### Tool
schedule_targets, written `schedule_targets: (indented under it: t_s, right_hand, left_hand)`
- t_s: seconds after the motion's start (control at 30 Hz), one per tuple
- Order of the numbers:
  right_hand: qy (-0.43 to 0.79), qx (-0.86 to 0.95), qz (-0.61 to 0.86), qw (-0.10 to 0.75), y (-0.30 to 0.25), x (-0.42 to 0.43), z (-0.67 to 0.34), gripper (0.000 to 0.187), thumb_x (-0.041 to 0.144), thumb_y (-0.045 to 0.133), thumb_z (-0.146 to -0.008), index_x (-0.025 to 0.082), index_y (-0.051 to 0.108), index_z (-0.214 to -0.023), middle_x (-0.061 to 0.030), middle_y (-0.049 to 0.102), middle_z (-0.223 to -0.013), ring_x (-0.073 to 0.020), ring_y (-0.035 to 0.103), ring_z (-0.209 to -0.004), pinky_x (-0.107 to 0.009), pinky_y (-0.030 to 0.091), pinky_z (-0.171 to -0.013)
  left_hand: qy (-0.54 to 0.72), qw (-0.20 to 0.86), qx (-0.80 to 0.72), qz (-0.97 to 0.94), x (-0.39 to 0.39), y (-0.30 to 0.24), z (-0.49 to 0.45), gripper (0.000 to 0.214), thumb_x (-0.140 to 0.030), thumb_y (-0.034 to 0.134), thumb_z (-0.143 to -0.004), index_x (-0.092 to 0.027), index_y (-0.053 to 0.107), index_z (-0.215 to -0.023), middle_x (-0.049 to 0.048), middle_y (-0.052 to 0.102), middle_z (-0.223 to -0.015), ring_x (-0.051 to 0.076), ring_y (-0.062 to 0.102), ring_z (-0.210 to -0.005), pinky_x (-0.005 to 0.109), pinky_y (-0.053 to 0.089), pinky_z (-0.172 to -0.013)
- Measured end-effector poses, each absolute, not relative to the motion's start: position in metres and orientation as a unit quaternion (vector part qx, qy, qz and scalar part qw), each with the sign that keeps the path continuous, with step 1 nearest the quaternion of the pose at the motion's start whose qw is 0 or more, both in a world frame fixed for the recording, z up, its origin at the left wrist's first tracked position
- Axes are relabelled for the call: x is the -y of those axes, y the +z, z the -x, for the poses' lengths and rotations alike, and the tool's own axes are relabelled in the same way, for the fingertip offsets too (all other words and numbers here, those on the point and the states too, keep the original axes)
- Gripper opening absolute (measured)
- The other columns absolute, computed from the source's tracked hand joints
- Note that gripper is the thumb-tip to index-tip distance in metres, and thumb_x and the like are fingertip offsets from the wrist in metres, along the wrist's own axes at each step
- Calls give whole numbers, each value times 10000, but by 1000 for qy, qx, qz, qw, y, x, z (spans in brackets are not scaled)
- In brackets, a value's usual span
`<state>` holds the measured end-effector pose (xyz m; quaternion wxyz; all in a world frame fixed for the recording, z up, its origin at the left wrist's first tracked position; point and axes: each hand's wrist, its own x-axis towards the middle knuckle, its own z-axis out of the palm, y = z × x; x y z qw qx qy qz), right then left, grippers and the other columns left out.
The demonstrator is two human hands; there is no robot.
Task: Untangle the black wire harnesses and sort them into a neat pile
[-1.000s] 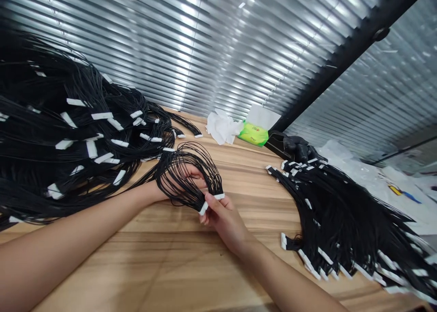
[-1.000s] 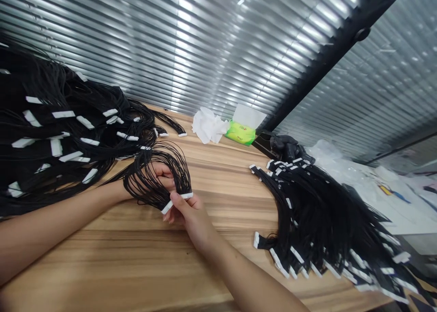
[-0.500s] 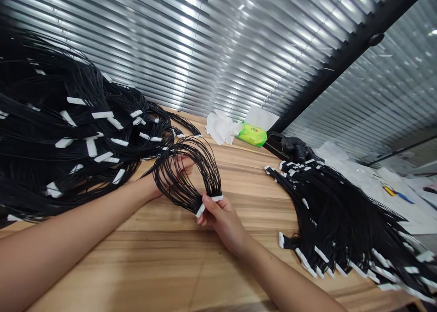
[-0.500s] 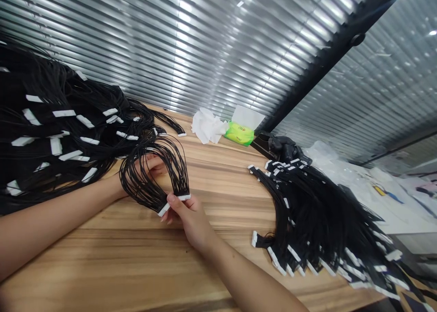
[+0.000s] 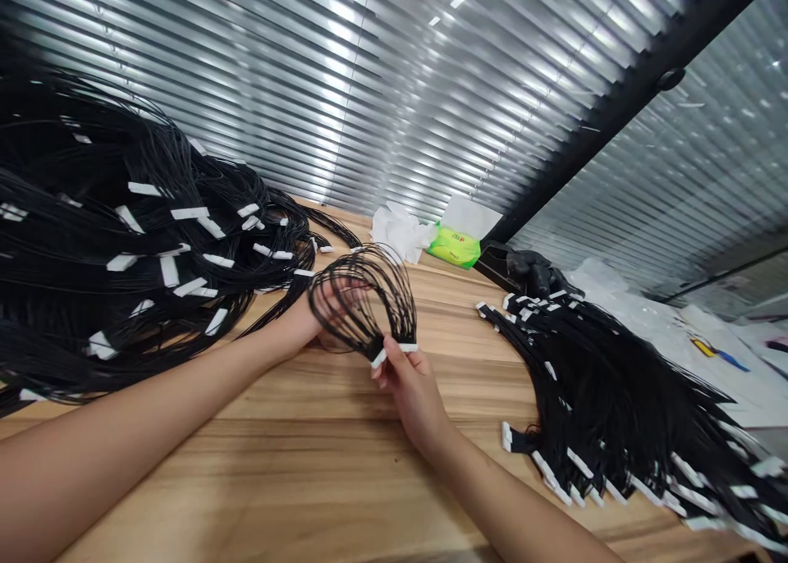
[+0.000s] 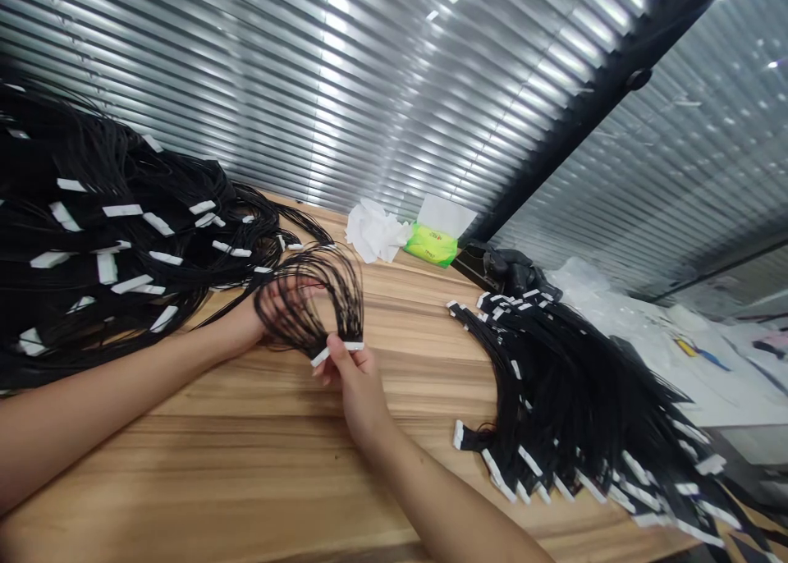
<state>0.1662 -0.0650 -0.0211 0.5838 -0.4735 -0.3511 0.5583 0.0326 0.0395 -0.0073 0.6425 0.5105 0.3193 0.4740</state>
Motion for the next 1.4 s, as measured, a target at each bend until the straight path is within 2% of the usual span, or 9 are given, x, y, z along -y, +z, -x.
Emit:
schedule_targets:
  t_s: [0.13, 0.23, 0.3, 0.4, 0.5, 0.6, 0.67, 1.13, 1.4]
  right_hand:
    - [487, 325, 492, 645, -20, 59, -173, 370, 500, 714, -715, 174, 599, -585, 25, 573, -528, -89, 397, -491, -252, 331, -534]
    - [458, 327, 496, 661, -19, 58, -174, 362, 492, 708, -724, 173, 592, -595, 23, 568, -543, -94, 380, -500, -256, 318, -529]
    - [453, 332, 498, 661, -18, 59, -174, 359, 486, 706, -728, 172, 590, -600, 23, 564, -548, -95, 372, -501, -257, 314, -526]
    - [451, 336, 500, 659, -19, 58, -173, 373, 500, 697, -733, 174, 577, -598, 29, 543, -537, -95, 362, -499, -256, 312, -526]
    - [452, 341, 501, 654, -19, 58, -173, 398, 536, 665, -749, 177, 569, -605, 30, 537, -534, -96, 360, -496, -260, 310, -525]
    - [452, 348, 506, 647, -19, 57, -173, 405, 550, 648, -756, 179, 571, -613, 25, 545, -543, -100, 365, -497, -265, 311, -524]
    - [451, 348, 510, 644, -19, 57, -173, 404, 550, 649, -755, 177, 574, -617, 22, 552, -551, -101, 367, -499, -266, 311, -526]
    - [450, 364, 519, 629, -17, 58, -174, 424, 557, 639, -762, 169, 592, -600, 32, 505, -516, -100, 373, -502, -267, 320, -538]
    - [445, 382, 533, 610, -15, 58, -172, 433, 562, 662, -736, 170, 585, -570, 4, 565, -544, -104, 399, -501, -268, 337, -537]
  left_hand:
    - [403, 644, -294, -580, -31, -9, -31, 436, -328, 698, -716, -169, 573, -1103, -38, 566, -640, 124, 544, -626, 231, 434, -614]
    - [370, 585, -315, -649, -26, -13, -28, 495, -353, 643, -778, -191, 479, -1217, -69, 511, -605, 107, 485, -563, 214, 370, -565]
    - [369, 493, -372, -694, -24, -13, -26, 445, -332, 622, -790, -200, 471, -1187, -102, 427, -551, 94, 408, -506, 207, 315, -531]
    - [382, 318, -432, -752, -20, -10, -23, 206, -284, 622, -788, -203, 526, -951, -109, 338, -518, 87, 345, -481, 212, 265, -518]
    - [413, 173, -361, -818, -17, -5, -20, 76, -228, 613, -816, -189, 556, -785, -59, 504, -625, 105, 488, -620, 230, 336, -615]
    - [426, 97, -277, -856, -16, -2, -19, 78, -201, 564, -879, -214, 639, -896, -2, 652, -918, 148, 576, -880, 269, 380, -782]
    - [418, 78, -261, -867, -16, -3, -19, 148, -204, 540, -904, -243, 664, -975, 9, 661, -1005, 162, 578, -936, 287, 382, -814]
    - [391, 19, -212, -895, -19, -6, -17, 269, -159, 474, -929, -286, 678, -1051, 14, 660, -1010, 171, 579, -926, 313, 395, -811]
    - [367, 36, -226, -902, -21, -5, -17, 180, -254, 487, -943, -243, 666, -956, 11, 655, -984, 164, 576, -899, 301, 388, -795]
